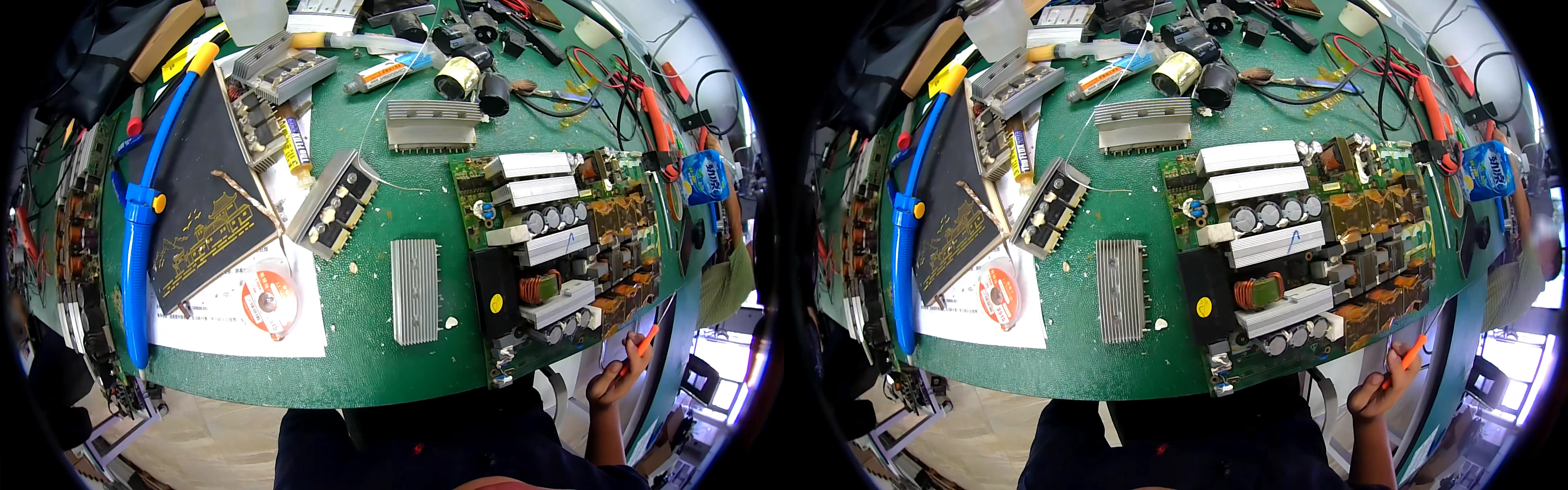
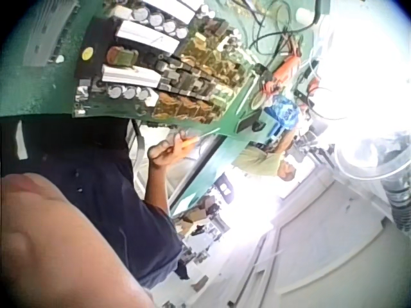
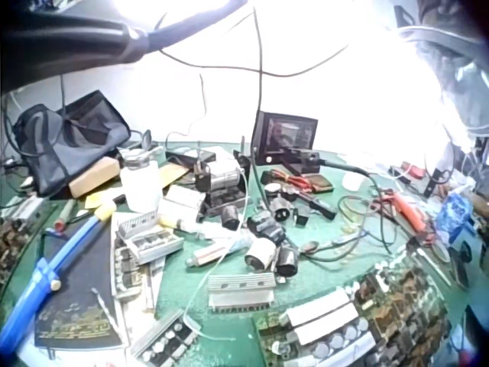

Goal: The person manipulates a large circuit board with hands and a small screwdriver, prying at components and adjusting hardware.

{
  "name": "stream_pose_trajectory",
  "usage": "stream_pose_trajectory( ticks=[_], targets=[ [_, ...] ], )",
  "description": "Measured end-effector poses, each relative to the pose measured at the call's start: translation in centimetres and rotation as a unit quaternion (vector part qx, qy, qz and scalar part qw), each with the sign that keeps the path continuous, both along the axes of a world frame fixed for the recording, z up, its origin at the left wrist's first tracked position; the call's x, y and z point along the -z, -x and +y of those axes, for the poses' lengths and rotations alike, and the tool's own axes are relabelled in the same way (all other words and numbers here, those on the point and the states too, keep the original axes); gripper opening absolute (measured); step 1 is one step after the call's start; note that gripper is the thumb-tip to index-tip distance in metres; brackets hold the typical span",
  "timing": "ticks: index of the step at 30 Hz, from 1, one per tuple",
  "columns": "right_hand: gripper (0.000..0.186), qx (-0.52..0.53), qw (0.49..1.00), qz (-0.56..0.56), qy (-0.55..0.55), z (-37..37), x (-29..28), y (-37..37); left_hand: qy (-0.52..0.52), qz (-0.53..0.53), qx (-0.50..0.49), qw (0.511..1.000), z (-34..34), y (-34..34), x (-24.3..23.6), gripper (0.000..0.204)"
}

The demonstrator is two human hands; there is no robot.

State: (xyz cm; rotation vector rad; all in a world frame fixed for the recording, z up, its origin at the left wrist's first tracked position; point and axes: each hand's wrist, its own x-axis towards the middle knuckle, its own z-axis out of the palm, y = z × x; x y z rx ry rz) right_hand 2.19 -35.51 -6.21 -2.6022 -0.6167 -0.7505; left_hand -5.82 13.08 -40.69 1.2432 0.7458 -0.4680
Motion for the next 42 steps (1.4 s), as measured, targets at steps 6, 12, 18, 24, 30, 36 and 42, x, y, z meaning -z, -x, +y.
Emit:
stream_pose_trajectory(
  ticks=[6, 12, 18, 24, 30, 36, 42],
  targets=[
    [0.039, 0.003, 1.0, -0.015, 0.018, 0.7, -1.0, -0.5, -0.022, -0.001, 0.027, 0.999, 0.7, 0.1, 0.3, 0.047],
    [0.038, -0.006, 0.999, -0.027, 0.029, 1.2, -1.9, -1.0, -0.04, -0.006, 0.047, 0.998, 1.3, 0.4, 0.5, 0.045],
    [0.039, -0.01, 0.998, -0.034, 0.042, 2.2, -2.8, -1.3, -0.055, -0.013, 0.061, 0.997, 1.9, 0.9, 0.1, 0.044],
    [0.041, -0.024, 0.998, -0.022, 0.053, 2.0, -3.3, -1.0, -0.075, -0.018, 0.073, 0.994, 2.4, 1.2, -0.1, 0.042],
    [0.04, -0.027, 0.999, -0.042, 0.015, 1.7, -3.3, -0.5, -0.128, -0.035, 0.113, 0.985, 2.6, 1.2, -0.8, 0.041],
    [0.039, -0.039, 0.997, -0.068, -0.024, 1.6, -3.2, -0.4, -0.366, -0.109, 0.272, 0.883, 2.6, 1.2, -2.9, 0.039],
    [0.039, -0.049, 0.993, -0.068, -0.08, -0.1, -2.2, 0.1, -0.648, -0.216, 0.472, 0.558, 5.3, 3.2, -7.5, 0.038]
  ],
)
